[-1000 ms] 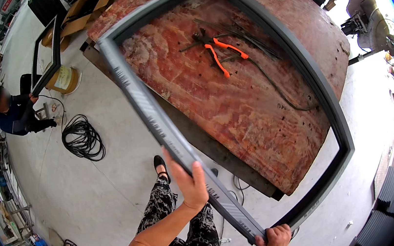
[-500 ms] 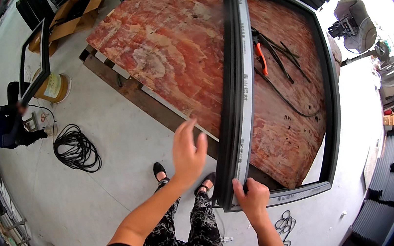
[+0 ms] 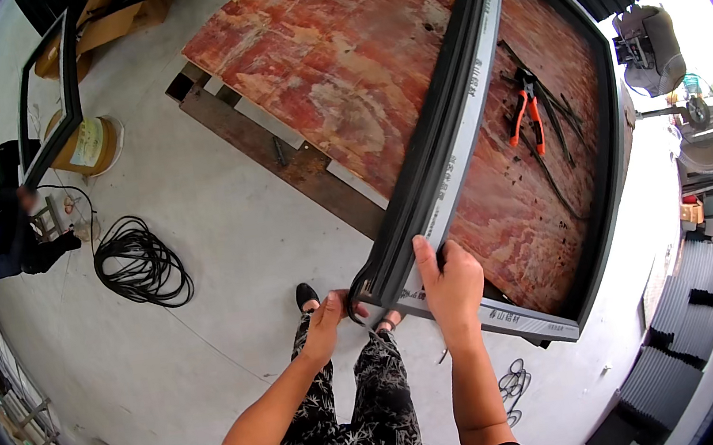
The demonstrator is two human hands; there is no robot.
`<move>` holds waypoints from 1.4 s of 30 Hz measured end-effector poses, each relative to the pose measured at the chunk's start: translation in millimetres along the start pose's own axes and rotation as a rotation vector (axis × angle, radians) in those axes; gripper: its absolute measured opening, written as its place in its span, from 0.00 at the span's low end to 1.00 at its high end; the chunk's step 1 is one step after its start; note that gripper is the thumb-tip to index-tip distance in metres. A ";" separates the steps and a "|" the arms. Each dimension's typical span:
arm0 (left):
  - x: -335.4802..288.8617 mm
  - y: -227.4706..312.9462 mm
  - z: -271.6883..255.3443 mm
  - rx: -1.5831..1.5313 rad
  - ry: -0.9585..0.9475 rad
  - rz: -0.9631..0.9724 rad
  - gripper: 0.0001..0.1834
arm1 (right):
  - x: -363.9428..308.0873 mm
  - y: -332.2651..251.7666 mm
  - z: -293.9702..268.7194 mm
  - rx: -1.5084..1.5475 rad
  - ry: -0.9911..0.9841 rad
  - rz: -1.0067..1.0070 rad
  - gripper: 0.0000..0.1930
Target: The person assembles a metal window frame by inserting a rubber sealing strip into the frame groove, using pliers to cut the strip to length and pressing it into place by hand.
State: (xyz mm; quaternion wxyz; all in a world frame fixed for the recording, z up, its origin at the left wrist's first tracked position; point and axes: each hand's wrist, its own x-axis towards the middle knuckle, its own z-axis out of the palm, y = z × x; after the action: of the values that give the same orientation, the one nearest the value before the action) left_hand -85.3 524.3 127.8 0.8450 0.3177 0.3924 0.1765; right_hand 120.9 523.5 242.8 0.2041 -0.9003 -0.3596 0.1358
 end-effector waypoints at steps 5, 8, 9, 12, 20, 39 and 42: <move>-34.4 -86.4 -34.4 0.328 -0.173 -0.253 0.26 | 5.9 -0.7 8.4 -0.037 0.010 0.002 0.29; -51.0 -156.8 -34.5 0.535 -0.209 -0.423 0.25 | 5.6 3.3 7.7 -0.042 0.015 0.036 0.29; -48.4 -187.9 -34.0 0.487 -0.101 -0.628 0.24 | 5.7 3.5 6.9 -0.043 0.016 0.050 0.29; 1.1 -269.6 -76.5 0.236 0.181 -0.857 0.21 | 8.1 -14.0 8.0 -0.047 0.029 0.004 0.29; 163.2 127.0 -105.3 0.419 0.814 0.797 0.16 | 3.9 -1.0 9.6 -0.036 0.033 0.066 0.25; -24.2 -23.9 -86.4 0.824 0.008 -0.341 0.22 | 4.3 -1.4 12.9 -0.012 0.024 0.039 0.27; -23.8 7.9 -52.5 0.535 -0.009 -0.243 0.20 | 5.2 -3.4 9.5 -0.018 0.037 0.059 0.26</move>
State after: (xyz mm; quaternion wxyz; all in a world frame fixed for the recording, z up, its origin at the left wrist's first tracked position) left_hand -141.3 538.0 120.5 0.7478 0.4807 0.4563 -0.0372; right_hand 118.8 531.9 235.5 0.1985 -0.9147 -0.3302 0.1218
